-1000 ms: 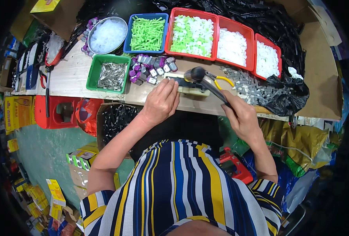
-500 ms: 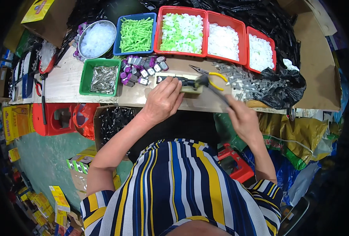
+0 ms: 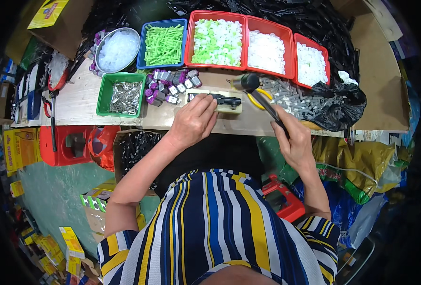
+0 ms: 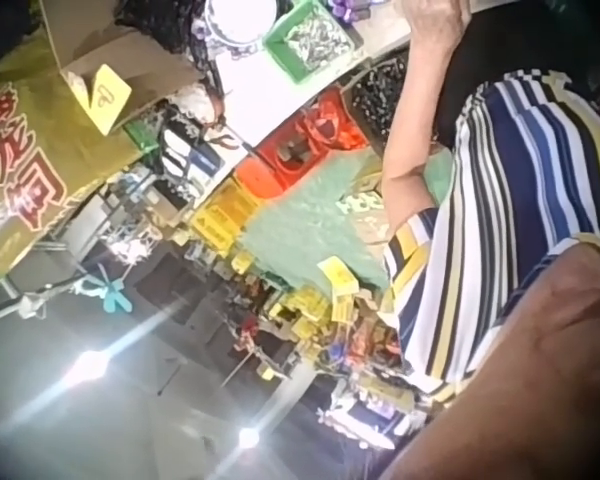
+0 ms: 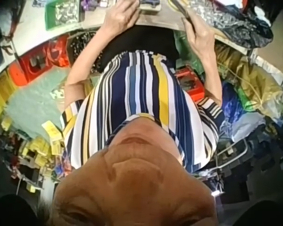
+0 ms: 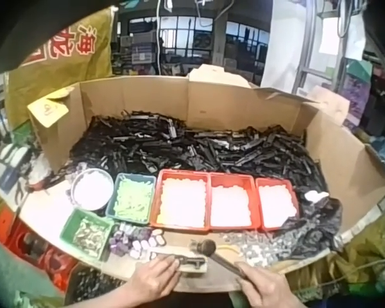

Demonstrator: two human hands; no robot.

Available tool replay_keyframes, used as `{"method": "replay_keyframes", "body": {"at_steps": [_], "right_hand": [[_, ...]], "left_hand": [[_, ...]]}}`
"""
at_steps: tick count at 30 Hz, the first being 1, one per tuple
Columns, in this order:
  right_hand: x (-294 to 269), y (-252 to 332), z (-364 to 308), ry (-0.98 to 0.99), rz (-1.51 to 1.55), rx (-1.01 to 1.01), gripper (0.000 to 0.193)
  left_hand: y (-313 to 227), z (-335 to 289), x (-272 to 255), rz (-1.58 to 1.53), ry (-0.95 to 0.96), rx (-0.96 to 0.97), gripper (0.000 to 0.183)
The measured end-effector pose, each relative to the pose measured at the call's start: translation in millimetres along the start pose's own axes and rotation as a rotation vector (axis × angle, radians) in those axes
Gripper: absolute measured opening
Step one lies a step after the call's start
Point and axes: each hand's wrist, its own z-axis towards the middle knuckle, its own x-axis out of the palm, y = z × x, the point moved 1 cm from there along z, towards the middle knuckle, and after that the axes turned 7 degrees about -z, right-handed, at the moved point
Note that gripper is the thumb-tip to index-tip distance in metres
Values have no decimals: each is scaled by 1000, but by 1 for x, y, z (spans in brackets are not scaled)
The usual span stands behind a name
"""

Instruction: Assembling small electronic and plastic components on a base plate using hands and pliers at a workbench.

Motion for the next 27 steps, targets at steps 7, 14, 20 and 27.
{"method": "replay_keyframes", "body": {"at_steps": [7, 14, 20, 27], "right_hand": [[19, -5, 10, 135, -137, -37, 33], [28, -9, -9, 151, -122, 26, 30], [4, -21, 16, -46, -149, -80, 30], [-8, -76, 92, -222, -469, -7, 26]], "left_hand": [[-4, -1, 3, 9, -35, -20, 34], [-5, 0, 3, -1, -32, -11, 32], [-3, 5, -4, -36, -23, -44, 28], [-1, 28, 1, -111, -11, -148, 27]]}}
